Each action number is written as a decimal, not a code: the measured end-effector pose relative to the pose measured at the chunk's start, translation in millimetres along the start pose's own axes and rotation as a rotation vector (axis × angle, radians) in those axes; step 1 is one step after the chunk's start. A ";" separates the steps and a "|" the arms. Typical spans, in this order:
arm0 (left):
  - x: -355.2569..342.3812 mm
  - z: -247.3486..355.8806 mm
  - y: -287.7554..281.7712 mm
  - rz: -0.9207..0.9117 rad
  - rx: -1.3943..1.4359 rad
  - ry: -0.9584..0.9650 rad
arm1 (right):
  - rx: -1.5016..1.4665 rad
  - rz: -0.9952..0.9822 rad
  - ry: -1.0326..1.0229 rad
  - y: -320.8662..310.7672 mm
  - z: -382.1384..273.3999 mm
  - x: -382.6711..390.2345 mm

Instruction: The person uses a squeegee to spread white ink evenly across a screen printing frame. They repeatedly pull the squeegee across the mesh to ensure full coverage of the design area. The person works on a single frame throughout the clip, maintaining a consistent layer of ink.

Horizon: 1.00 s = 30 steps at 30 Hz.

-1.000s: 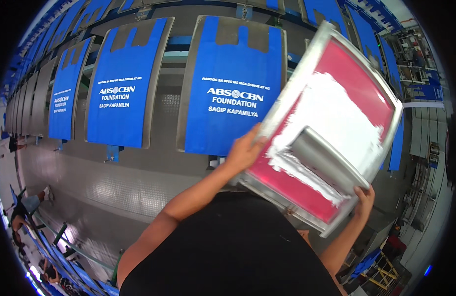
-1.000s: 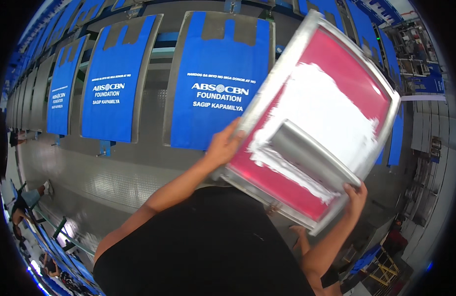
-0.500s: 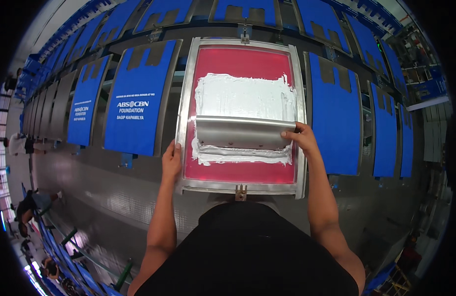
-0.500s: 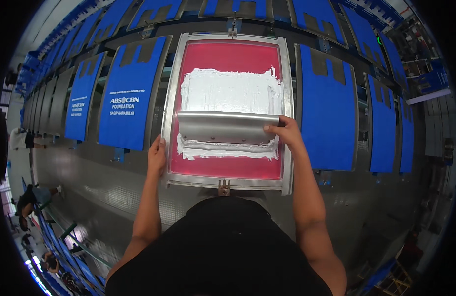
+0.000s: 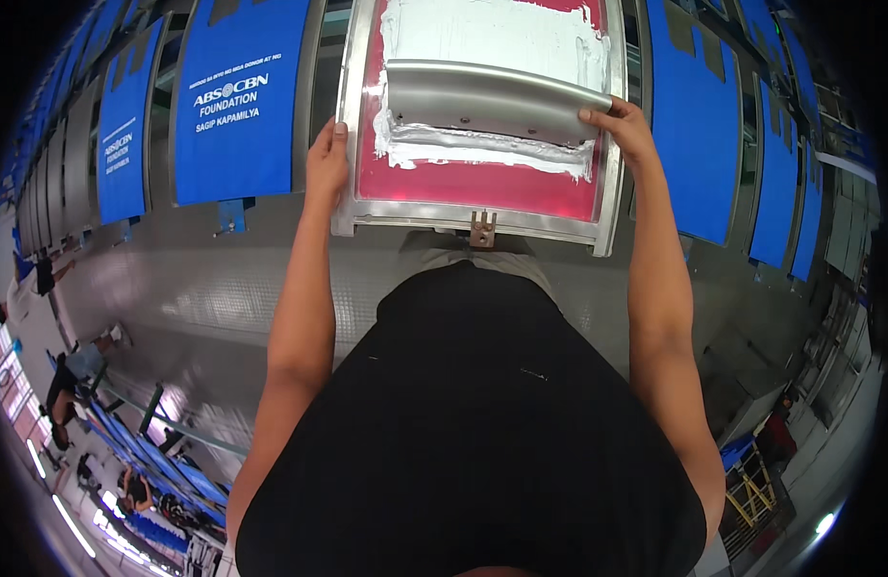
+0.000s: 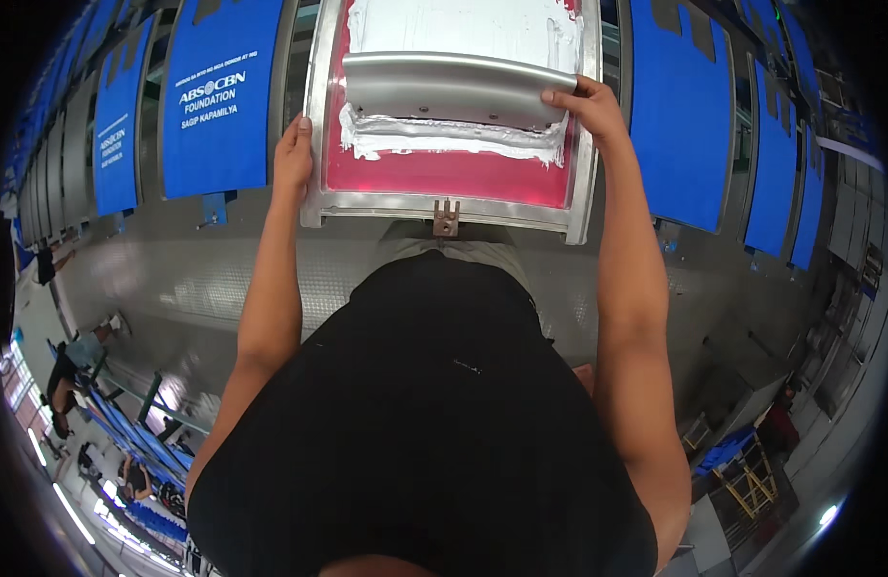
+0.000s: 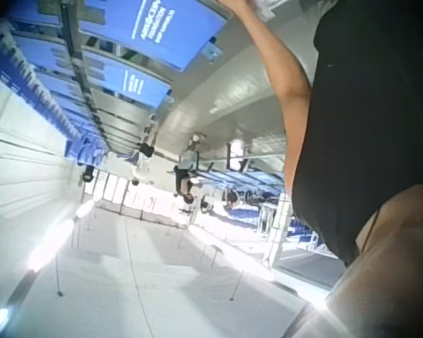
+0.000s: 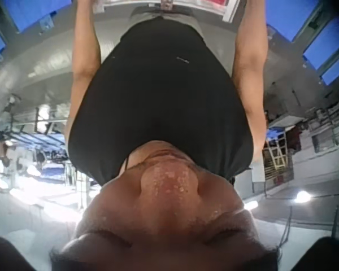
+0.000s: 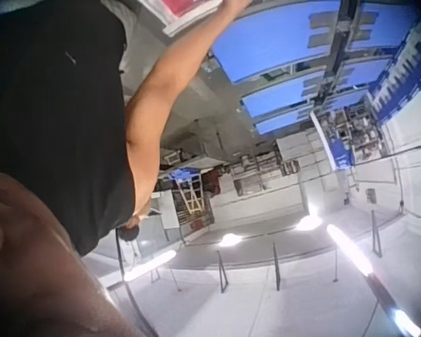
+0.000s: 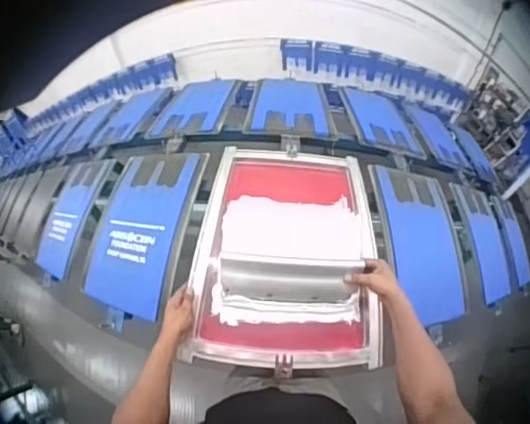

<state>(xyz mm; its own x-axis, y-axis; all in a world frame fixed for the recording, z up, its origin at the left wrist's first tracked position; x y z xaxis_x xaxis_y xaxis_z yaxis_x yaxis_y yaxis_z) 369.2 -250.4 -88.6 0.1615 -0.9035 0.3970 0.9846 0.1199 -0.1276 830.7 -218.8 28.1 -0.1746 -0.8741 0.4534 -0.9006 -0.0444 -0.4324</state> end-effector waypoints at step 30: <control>-52.8 209.8 113.2 -0.210 -0.835 0.993 | 1.035 0.215 -0.710 23.6 -119.9 -0.3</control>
<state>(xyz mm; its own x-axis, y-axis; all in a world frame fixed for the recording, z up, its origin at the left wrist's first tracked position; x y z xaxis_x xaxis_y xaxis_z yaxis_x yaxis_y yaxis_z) 486.3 -102.8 66.7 -0.4596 -0.8324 -0.3096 0.5885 -0.0244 -0.8081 761.8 -161.6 111.2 0.2608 -0.9622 -0.0779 -0.0953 0.0546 -0.9940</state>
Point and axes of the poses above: each hand's wrist, its own x-axis away from the middle knuckle, its own y-axis out of the palm, z = x × y, the point moved 7 cm from there along -x, towards the middle knuckle, and after that the axes turned 2 degrees about z, right-handed, at the moved point
